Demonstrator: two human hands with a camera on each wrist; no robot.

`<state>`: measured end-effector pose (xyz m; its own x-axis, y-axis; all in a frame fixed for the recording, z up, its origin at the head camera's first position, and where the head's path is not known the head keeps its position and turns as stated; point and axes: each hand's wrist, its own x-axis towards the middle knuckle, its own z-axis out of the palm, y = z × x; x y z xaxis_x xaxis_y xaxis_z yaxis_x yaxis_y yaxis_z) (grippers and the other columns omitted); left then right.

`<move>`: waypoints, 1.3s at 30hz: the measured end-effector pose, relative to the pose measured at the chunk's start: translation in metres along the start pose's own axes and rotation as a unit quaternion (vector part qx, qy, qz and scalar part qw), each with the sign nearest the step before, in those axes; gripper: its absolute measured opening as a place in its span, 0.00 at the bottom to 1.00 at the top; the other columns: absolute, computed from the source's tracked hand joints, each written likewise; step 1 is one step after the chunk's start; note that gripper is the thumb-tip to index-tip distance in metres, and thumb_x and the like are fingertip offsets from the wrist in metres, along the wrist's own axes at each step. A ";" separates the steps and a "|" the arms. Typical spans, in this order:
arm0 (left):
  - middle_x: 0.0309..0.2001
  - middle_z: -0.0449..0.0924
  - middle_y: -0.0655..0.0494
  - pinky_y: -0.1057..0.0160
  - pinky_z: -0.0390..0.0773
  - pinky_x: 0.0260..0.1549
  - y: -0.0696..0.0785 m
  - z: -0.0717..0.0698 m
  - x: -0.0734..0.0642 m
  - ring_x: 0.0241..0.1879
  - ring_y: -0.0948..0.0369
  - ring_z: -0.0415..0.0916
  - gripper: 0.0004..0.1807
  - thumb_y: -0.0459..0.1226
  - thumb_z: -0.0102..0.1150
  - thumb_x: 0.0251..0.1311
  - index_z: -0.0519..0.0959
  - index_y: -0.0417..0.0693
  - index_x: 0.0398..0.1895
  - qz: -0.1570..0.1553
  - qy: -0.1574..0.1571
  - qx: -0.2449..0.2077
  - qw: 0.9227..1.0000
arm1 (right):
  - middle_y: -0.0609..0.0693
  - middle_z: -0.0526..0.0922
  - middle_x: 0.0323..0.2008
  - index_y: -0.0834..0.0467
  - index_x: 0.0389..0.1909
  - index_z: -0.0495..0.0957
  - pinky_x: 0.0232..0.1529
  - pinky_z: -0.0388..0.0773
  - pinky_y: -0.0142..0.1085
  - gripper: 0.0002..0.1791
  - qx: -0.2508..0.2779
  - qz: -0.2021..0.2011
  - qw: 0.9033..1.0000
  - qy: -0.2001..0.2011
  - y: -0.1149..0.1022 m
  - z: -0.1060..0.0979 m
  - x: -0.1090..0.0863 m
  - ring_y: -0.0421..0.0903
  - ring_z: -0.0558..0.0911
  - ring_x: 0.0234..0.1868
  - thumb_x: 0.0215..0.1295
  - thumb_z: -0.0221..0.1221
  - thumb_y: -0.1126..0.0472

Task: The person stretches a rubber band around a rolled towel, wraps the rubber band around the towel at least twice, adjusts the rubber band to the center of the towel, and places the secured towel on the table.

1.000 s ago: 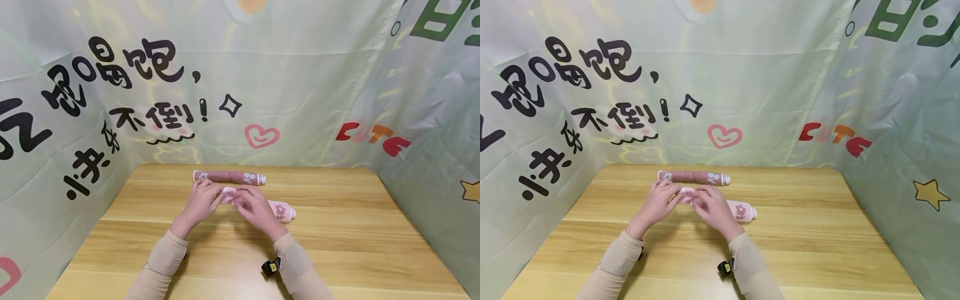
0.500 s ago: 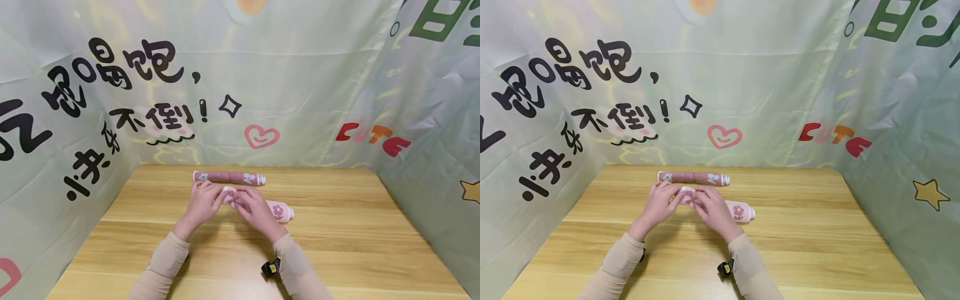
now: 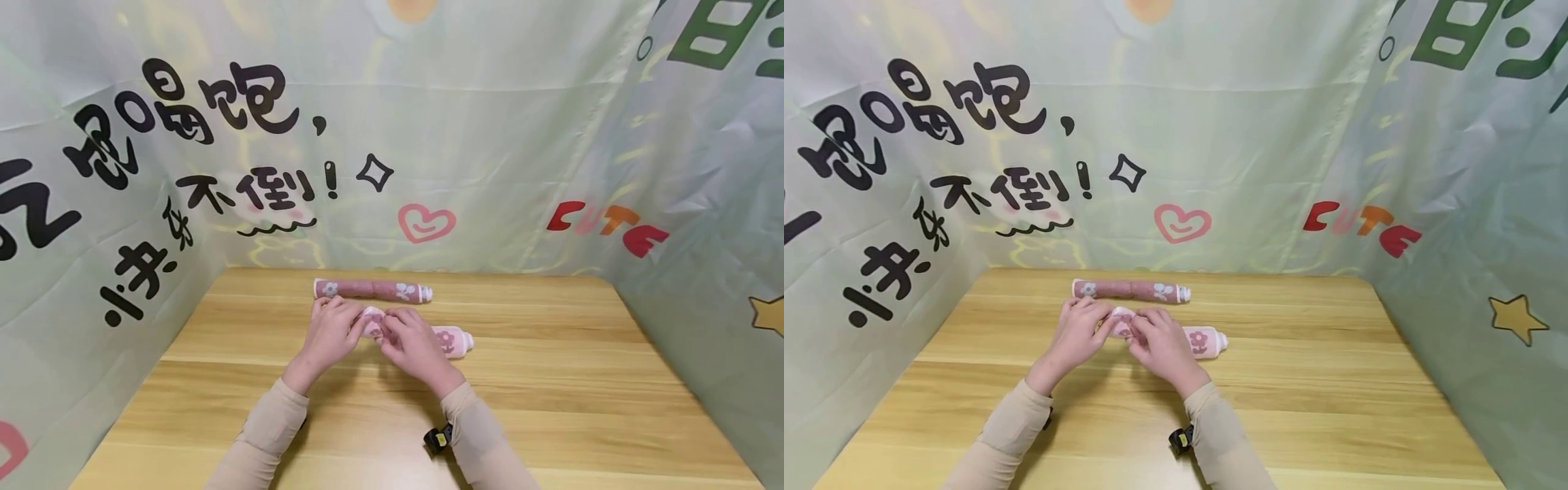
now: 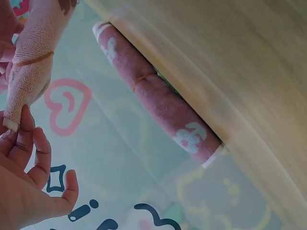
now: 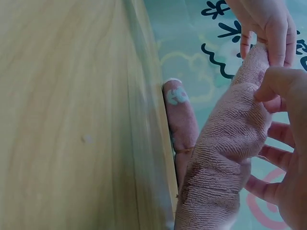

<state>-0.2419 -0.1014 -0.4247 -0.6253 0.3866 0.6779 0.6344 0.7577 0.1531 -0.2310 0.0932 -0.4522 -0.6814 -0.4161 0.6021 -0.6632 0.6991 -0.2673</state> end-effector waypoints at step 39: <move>0.54 0.79 0.50 0.45 0.76 0.50 -0.004 0.000 0.004 0.53 0.50 0.76 0.21 0.45 0.61 0.63 0.77 0.48 0.56 -0.030 -0.058 -0.046 0.997 | 0.55 0.83 0.43 0.59 0.54 0.72 0.42 0.81 0.43 0.30 0.021 0.113 0.992 -0.052 0.017 0.000 -0.003 0.49 0.82 0.38 0.50 0.71 0.60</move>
<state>-0.2472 -0.1034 -0.4227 -0.7082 0.4047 0.5784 0.6300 0.7322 0.2590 -0.2397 0.1064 -0.4583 -0.8405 -0.3118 0.4431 -0.5017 0.7567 -0.4192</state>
